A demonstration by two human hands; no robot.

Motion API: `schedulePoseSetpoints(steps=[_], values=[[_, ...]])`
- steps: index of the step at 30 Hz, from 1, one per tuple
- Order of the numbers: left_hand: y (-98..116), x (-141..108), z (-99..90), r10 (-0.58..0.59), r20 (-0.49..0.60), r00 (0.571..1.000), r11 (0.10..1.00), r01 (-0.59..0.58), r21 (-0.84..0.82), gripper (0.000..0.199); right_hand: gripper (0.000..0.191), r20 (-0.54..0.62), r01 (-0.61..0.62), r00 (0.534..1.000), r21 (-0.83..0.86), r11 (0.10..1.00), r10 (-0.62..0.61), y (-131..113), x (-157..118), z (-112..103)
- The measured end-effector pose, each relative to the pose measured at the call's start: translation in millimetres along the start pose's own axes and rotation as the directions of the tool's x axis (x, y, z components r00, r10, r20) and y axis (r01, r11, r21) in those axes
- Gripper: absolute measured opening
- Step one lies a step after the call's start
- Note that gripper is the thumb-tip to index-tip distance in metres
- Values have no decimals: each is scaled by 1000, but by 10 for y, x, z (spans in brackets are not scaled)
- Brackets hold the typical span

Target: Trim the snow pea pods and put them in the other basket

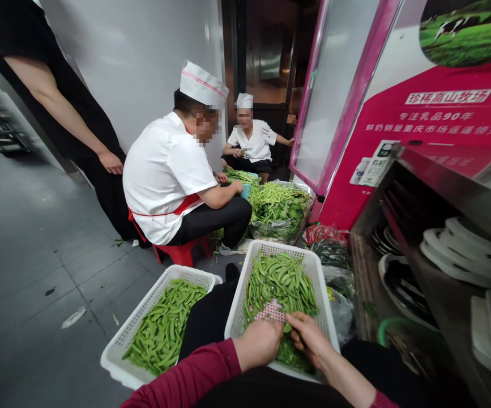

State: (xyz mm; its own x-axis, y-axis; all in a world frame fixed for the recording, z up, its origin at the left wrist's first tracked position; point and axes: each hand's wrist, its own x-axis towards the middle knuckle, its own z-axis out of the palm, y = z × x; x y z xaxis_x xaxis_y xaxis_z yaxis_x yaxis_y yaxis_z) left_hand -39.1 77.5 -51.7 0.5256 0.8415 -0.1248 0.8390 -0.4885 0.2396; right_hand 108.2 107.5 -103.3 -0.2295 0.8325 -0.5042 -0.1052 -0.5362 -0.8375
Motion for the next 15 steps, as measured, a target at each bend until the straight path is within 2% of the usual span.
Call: schedulePoseSetpoints(steps=[6, 11, 13, 15], values=[[-16, -22, 35, 36, -15, 999, 999, -36, 38, 24, 46, 55, -64, 997, 37, 997, 62, 4, -56, 62], [35, -23, 121, -7, -5, 1000, 995, 7, -95, 20, 40, 175, -55, 983, -30, 998, 59, 6, -121, 104], [8, -2, 130, -65, -32, 997, 988, 59, -145, 21, 37, 210, -47, 976, -49, 998, 56, -44, -174, 115], [-89, 35, 120, -198, -79, 977, 968, 182, -170, 25, 35, 241, -53, 969, -28, 998, 58, -123, -250, 106]])
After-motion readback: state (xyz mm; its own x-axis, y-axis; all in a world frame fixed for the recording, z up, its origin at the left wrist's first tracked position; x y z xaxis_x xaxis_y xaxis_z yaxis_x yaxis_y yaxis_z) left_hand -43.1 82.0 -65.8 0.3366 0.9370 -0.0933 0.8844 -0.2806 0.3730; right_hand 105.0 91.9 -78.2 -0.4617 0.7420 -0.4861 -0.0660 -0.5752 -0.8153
